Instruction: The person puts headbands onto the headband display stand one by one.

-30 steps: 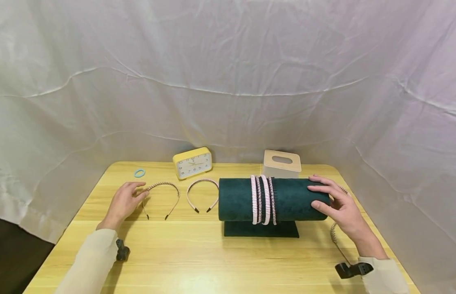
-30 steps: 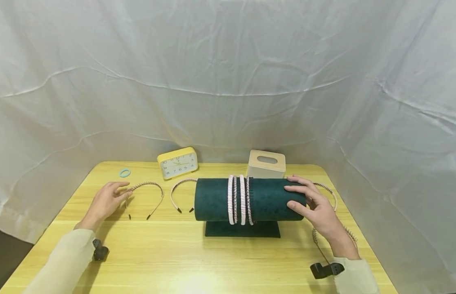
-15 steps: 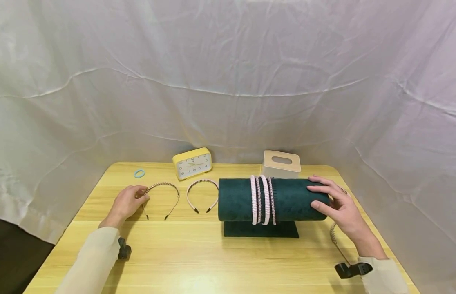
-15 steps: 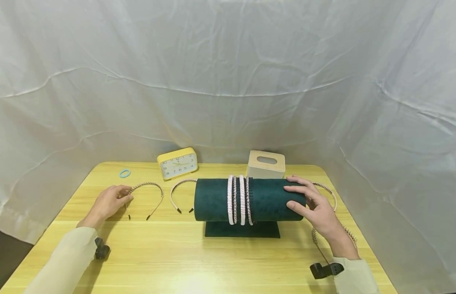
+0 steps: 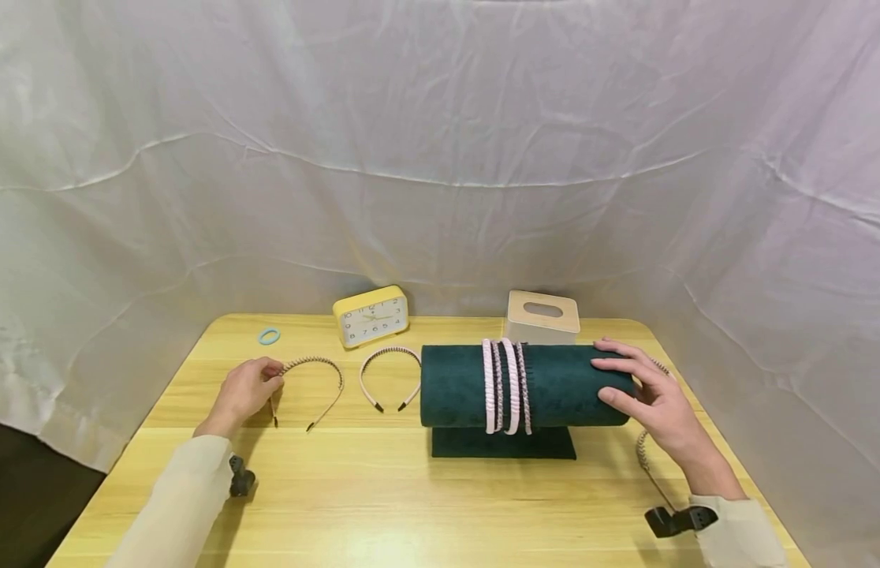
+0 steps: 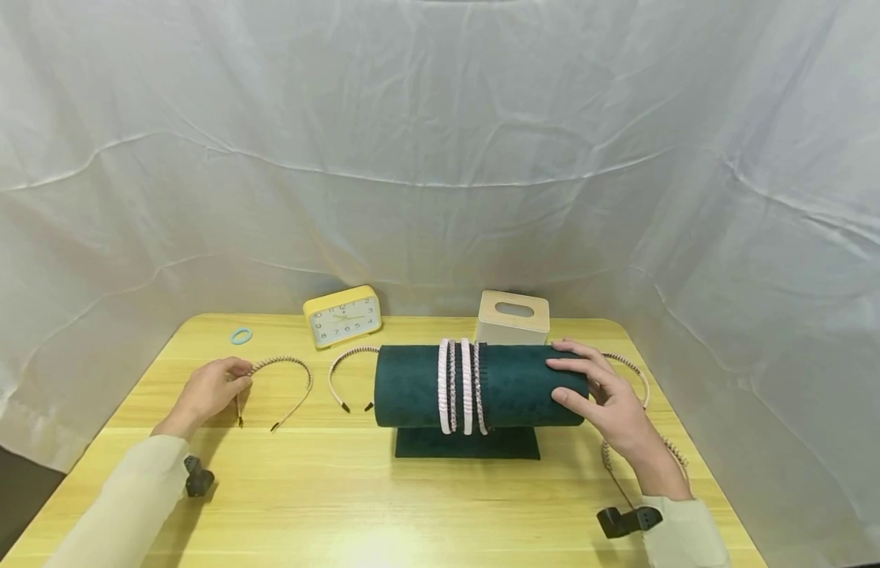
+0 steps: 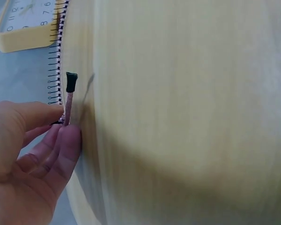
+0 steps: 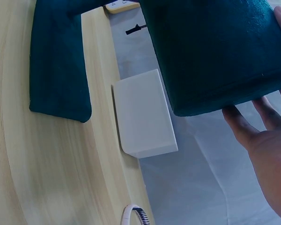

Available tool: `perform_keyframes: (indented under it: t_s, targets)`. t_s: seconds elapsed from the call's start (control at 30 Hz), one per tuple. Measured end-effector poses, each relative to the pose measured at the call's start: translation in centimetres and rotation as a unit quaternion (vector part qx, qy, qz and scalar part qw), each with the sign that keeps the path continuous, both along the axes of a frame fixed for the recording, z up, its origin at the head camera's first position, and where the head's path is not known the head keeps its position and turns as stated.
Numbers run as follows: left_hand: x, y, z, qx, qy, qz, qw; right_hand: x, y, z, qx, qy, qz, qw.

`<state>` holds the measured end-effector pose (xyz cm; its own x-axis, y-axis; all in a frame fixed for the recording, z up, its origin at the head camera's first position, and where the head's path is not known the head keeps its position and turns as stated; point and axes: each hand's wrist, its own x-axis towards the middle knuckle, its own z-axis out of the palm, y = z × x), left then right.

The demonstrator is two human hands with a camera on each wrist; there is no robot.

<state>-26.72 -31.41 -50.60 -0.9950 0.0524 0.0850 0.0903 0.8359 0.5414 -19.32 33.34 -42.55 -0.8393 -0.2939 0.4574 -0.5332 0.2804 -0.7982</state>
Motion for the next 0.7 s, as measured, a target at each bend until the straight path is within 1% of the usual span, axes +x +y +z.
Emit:
perform_keyframes:
  t_s: [0.13,0.23,0.37,0.53,0.7]
  targets:
    - [0.01,-0.21,0.11,0.014,-0.019,0.003,0.9997,-0.05,0.08,-0.05,0.0,0.0,0.001,1.0]
    - [0.15,-0.28,0.2,0.054,-0.05,0.009,0.9972,-0.02,0.07,-0.03,0.001,-0.001,0.001,1.0]
    - [0.3,-0.22,0.5,0.108,-0.083,0.025,0.9904,0.04,-0.03,0.08,0.0,0.0,0.002,1.0]
    - [0.3,-0.1,0.79,0.133,-0.102,0.042,0.985,0.05,-0.01,0.07,-0.005,0.001,0.004,1.0]
    - [0.43,-0.05,0.77,0.161,-0.119,0.042,0.9787,0.05,0.0,-0.03,-0.005,-0.002,0.003,1.0]
